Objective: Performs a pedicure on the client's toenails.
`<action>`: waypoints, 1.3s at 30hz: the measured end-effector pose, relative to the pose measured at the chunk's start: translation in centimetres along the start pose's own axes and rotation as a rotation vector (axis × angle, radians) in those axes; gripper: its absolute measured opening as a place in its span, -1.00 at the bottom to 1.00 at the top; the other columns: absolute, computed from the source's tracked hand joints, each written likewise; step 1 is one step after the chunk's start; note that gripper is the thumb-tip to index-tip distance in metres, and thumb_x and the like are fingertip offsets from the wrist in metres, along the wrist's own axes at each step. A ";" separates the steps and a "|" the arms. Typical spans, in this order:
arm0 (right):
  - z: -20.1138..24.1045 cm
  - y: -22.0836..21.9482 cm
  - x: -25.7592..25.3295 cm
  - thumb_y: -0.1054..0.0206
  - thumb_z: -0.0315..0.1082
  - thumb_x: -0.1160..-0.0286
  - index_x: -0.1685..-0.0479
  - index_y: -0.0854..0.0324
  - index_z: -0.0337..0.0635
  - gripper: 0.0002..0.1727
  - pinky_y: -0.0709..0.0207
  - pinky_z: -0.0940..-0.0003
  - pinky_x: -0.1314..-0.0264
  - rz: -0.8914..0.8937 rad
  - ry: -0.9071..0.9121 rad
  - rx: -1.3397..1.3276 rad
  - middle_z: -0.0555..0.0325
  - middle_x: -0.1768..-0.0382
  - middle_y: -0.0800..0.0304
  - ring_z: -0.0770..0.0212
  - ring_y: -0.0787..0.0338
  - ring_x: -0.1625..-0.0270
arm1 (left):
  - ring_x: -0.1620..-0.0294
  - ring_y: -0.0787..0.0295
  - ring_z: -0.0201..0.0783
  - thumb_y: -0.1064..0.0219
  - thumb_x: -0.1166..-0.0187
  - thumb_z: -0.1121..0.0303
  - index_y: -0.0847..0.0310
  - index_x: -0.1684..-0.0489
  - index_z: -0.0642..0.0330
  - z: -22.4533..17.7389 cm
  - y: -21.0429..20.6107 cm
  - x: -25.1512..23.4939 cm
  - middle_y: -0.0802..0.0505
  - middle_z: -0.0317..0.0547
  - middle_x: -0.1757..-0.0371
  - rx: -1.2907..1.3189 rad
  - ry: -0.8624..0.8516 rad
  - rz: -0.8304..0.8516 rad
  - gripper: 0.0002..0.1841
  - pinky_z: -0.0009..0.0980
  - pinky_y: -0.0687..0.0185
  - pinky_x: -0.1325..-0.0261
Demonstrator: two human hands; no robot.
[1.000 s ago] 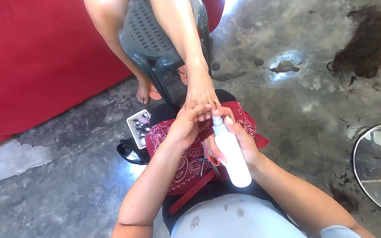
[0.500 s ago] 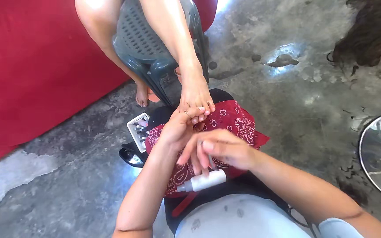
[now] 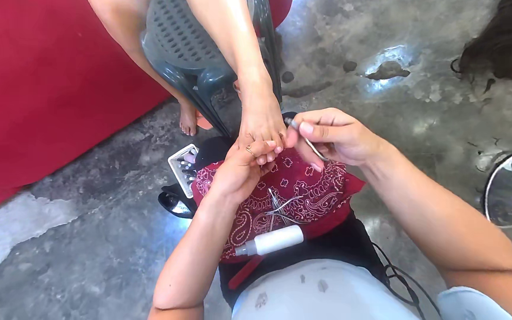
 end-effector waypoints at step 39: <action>-0.8 0.3 0.0 -0.06 -0.46 -0.80 -0.09 -0.69 -0.45 -0.70 -0.49 0.72 0.60 0.178 -0.124 0.346 0.31 0.60 -0.68 0.58 -0.57 0.65 | 0.40 -0.66 -0.47 -0.24 -0.51 0.44 -0.52 0.11 -0.06 -0.2 0.0 0.0 -0.65 -0.35 0.48 -0.013 -0.030 0.033 -0.86 -0.45 -0.71 0.11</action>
Point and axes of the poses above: each hand's wrist, its own x-axis away from the middle knuckle, its own y-axis out of the back of the hand, z = x × y, the point moved 9 cm from there along -x, towards the middle knuckle
